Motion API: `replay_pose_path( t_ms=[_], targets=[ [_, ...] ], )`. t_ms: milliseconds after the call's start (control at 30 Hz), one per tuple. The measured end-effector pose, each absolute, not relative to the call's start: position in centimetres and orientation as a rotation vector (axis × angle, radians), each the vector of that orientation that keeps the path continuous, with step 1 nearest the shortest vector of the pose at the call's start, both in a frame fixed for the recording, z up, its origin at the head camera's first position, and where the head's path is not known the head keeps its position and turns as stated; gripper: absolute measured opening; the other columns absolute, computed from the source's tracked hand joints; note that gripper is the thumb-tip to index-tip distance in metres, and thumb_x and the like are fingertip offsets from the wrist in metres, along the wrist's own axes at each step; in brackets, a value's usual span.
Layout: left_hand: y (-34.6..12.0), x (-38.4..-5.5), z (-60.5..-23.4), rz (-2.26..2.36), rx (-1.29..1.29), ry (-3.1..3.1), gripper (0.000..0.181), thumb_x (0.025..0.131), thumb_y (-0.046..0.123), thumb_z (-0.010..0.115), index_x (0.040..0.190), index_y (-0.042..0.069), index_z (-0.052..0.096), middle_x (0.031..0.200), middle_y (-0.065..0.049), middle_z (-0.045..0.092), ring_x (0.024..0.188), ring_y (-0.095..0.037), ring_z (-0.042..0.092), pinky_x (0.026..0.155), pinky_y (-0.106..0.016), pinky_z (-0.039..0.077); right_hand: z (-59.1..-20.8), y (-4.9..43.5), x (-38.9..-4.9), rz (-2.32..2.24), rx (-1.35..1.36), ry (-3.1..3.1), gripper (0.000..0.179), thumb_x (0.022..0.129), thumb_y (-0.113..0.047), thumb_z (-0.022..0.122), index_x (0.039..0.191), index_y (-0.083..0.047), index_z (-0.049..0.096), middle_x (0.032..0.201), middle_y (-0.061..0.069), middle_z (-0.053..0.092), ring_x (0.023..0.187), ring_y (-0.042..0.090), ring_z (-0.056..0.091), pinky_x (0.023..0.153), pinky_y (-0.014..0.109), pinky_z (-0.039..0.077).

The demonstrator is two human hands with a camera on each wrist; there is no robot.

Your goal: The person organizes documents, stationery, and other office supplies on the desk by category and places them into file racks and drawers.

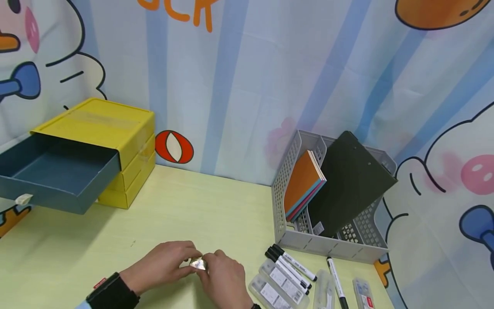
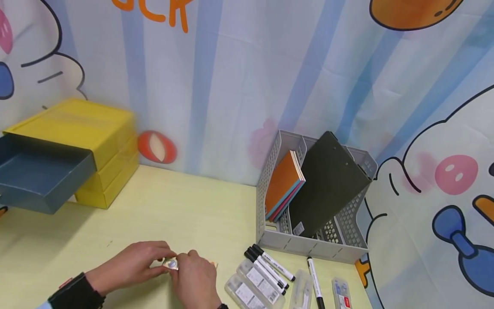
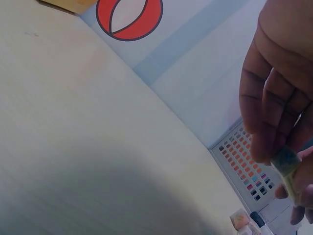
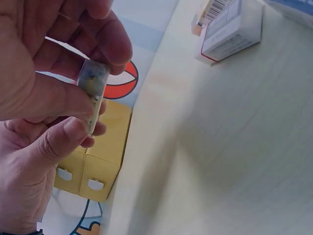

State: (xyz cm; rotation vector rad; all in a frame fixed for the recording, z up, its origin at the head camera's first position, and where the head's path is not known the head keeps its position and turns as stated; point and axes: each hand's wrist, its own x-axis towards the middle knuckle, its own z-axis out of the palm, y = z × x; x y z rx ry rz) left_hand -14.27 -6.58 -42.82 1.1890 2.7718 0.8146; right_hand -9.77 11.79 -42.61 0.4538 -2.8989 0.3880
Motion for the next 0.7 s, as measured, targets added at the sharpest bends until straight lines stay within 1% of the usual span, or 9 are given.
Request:
replay_pose_path(
  t_ms=[167, 267, 367, 433, 533, 633, 700],
  targets=[
    [-7.0, -14.4, -41.7, 0.778, 1.128, 2.855, 0.018, 0.088, 0.02, 0.076, 0.104, 0.014, 0.073, 0.09, 0.014, 0.059, 0.078, -0.003, 0.055, 0.068, -0.028, 0.05, -42.0, 12.4, -10.0, 0.479, 0.388, -2.88, 0.026, 0.085, -0.034, 0.077, 0.106, -0.018, 0.073, 0.083, -0.006, 0.062, 0.064, 0.014, 0.06, 0.051, 0.031, 0.042],
    [-7.8, -14.7, -40.3, 0.747, 0.971, 2.969, 0.021, 0.087, 0.022, 0.077, 0.106, 0.013, 0.073, 0.092, 0.011, 0.062, 0.079, -0.005, 0.056, 0.07, -0.03, 0.052, -41.8, 13.1, -10.2, 0.504, 0.325, -2.881, 0.031, 0.085, -0.033, 0.077, 0.11, -0.016, 0.073, 0.085, -0.004, 0.065, 0.068, 0.016, 0.063, 0.054, 0.034, 0.045],
    [-9.1, -14.9, -38.7, 0.755, 0.819, 3.104, 0.026, 0.086, 0.023, 0.078, 0.108, 0.011, 0.073, 0.093, 0.007, 0.064, 0.08, -0.01, 0.058, 0.071, -0.033, 0.053, -41.6, 14.0, -10.4, 0.51, 0.267, -2.91, 0.032, 0.085, -0.033, 0.076, 0.111, -0.013, 0.073, 0.088, 0.0, 0.067, 0.073, 0.02, 0.065, 0.057, 0.037, 0.048],
    [-10.1, -15.1, -37.7, 0.78, 0.756, 3.193, 0.029, 0.085, 0.023, 0.079, 0.109, 0.009, 0.073, 0.094, 0.003, 0.066, 0.08, -0.013, 0.058, 0.071, -0.035, 0.053, -41.6, 14.6, -10.5, 0.518, 0.236, -2.937, 0.033, 0.085, -0.032, 0.075, 0.111, -0.011, 0.073, 0.091, 0.003, 0.069, 0.075, 0.023, 0.066, 0.059, 0.039, 0.049],
    [-11.5, -15.3, -36.3, 0.819, 0.674, 3.31, 0.031, 0.085, 0.022, 0.079, 0.11, 0.004, 0.072, 0.093, -0.004, 0.067, 0.077, -0.019, 0.057, 0.066, -0.036, 0.051, -41.6, 15.3, -10.6, 0.517, 0.211, -2.956, 0.034, 0.085, -0.031, 0.075, 0.11, -0.009, 0.073, 0.093, 0.007, 0.069, 0.077, 0.026, 0.067, 0.059, 0.04, 0.05],
    [-12.6, -15.3, -35.3, 0.838, 0.604, 3.43, 0.032, 0.085, 0.02, 0.079, 0.11, 0.001, 0.071, 0.096, -0.013, 0.069, 0.081, -0.028, 0.06, 0.069, -0.044, 0.049, -41.7, 15.7, -10.7, 0.512, 0.187, -2.95, 0.034, 0.085, -0.03, 0.075, 0.109, -0.007, 0.073, 0.092, 0.008, 0.069, 0.078, 0.029, 0.067, 0.06, 0.042, 0.05],
    [-13.4, -15.4, -34.5, 0.833, 0.553, 3.508, 0.033, 0.085, 0.018, 0.079, 0.11, -0.001, 0.07, 0.098, -0.019, 0.068, 0.082, -0.032, 0.059, 0.069, -0.048, 0.046, -41.8, 16.1, -10.7, 0.489, 0.178, -2.935, 0.034, 0.084, -0.031, 0.075, 0.108, -0.007, 0.073, 0.091, 0.008, 0.069, 0.078, 0.029, 0.067, 0.06, 0.043, 0.05]
  ],
)
